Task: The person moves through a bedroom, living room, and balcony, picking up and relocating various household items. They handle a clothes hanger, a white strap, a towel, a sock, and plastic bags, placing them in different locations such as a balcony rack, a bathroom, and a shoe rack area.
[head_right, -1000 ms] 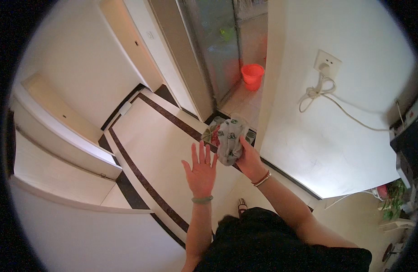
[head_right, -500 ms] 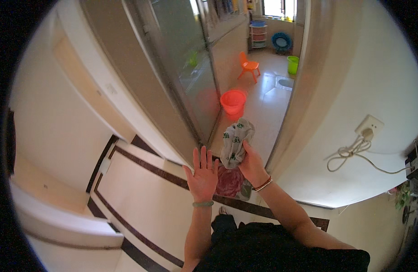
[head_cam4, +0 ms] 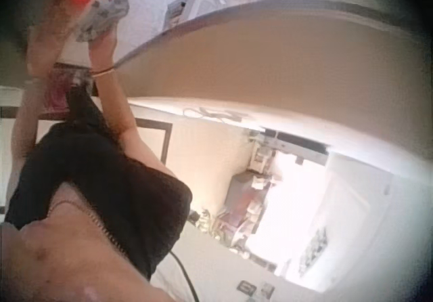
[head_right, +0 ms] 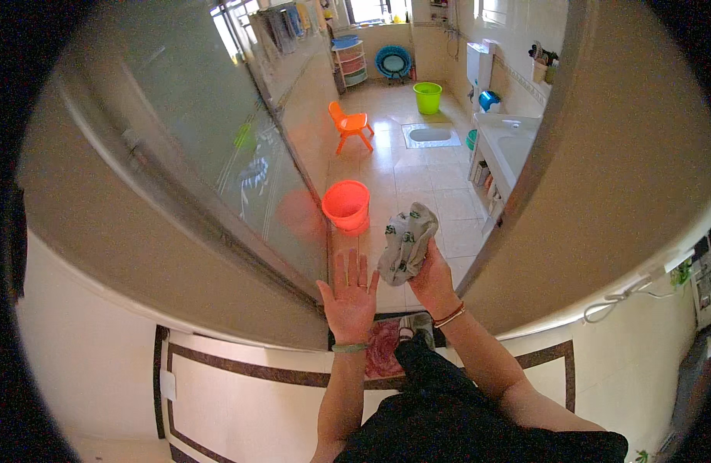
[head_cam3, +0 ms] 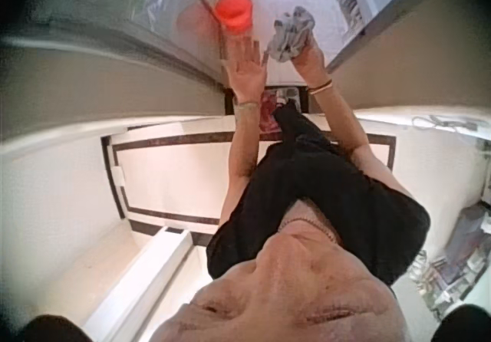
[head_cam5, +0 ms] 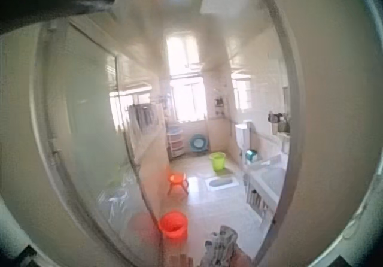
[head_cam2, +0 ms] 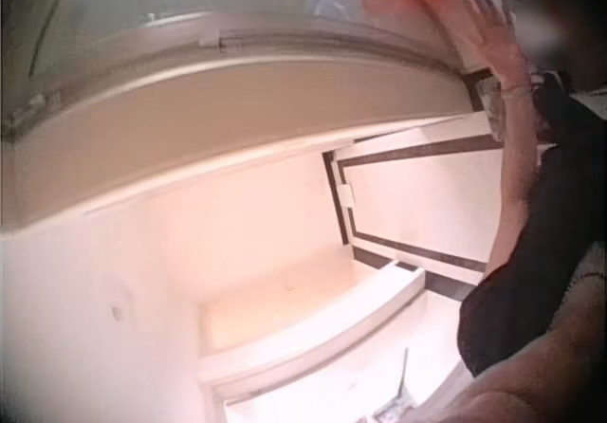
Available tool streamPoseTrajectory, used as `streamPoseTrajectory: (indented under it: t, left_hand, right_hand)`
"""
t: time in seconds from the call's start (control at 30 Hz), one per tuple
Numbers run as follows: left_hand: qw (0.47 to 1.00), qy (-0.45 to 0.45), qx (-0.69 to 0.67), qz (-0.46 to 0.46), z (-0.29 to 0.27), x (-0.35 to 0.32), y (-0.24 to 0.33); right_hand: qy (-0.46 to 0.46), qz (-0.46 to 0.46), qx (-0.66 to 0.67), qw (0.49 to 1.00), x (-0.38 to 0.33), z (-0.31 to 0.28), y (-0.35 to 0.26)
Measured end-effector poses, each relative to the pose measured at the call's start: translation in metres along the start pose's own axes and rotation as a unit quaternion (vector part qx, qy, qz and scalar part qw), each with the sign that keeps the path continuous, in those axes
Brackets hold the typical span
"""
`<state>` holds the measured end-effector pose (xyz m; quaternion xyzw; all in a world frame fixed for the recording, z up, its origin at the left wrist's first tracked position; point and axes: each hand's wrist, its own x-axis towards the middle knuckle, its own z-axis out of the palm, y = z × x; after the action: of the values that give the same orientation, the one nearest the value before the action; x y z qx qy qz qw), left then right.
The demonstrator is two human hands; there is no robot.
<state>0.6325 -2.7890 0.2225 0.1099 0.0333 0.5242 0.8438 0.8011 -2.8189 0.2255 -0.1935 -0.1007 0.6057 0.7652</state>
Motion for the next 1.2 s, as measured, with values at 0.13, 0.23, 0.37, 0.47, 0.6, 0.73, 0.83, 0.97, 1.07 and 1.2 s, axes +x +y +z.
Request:
streamPoseTrajectory:
  t: [0.13,0.23,0.37,0.47,0.6,0.73,0.83,0.97,1.07,1.2]
  left_hand:
    - [0.999,0.004,-0.015,-0.037,-0.016,0.073,-0.005]
    - [0.999,-0.002,-0.003,-0.047,-0.014,0.144,-0.01]
    - [0.997,0.007,0.03,-0.065,0.006,0.229,-0.027]
    - [0.995,0.028,0.003,-0.09,0.012,0.29,-0.044]
    - [0.99,0.013,-0.052,-0.131,-0.001,0.371,-0.056]
    - [0.982,-0.005,-0.082,-0.167,-0.017,0.457,-0.062]
    - [0.977,-0.026,-0.082,-0.195,-0.028,0.528,-0.072]
    - [0.972,-0.06,-0.064,-0.216,-0.034,0.637,-0.069]
    - [0.976,-0.04,-0.03,-0.214,-0.033,0.705,-0.072]
    - [0.968,-0.053,-0.05,-0.239,-0.025,0.796,-0.087]
  right_hand:
    - [0.012,-0.024,0.007,1.0,0.067,-0.011,-0.01]
    - [0.012,-0.048,0.049,0.998,0.133,-0.014,-0.029]
    - [-0.03,-0.083,0.017,0.996,0.202,-0.009,-0.066]
    - [0.041,-0.096,0.048,0.993,0.252,-0.019,-0.092]
    - [0.057,-0.106,0.038,0.992,0.298,-0.021,-0.12]
    - [0.125,-0.111,0.015,0.986,0.366,-0.038,-0.138]
    - [0.11,-0.133,-0.001,0.985,0.43,-0.05,-0.154]
    - [0.11,-0.145,0.029,0.983,0.528,-0.054,-0.173]
    - [0.109,-0.148,0.045,0.982,0.584,-0.049,-0.191]
    - [0.103,-0.179,0.025,0.978,0.655,-0.062,-0.223]
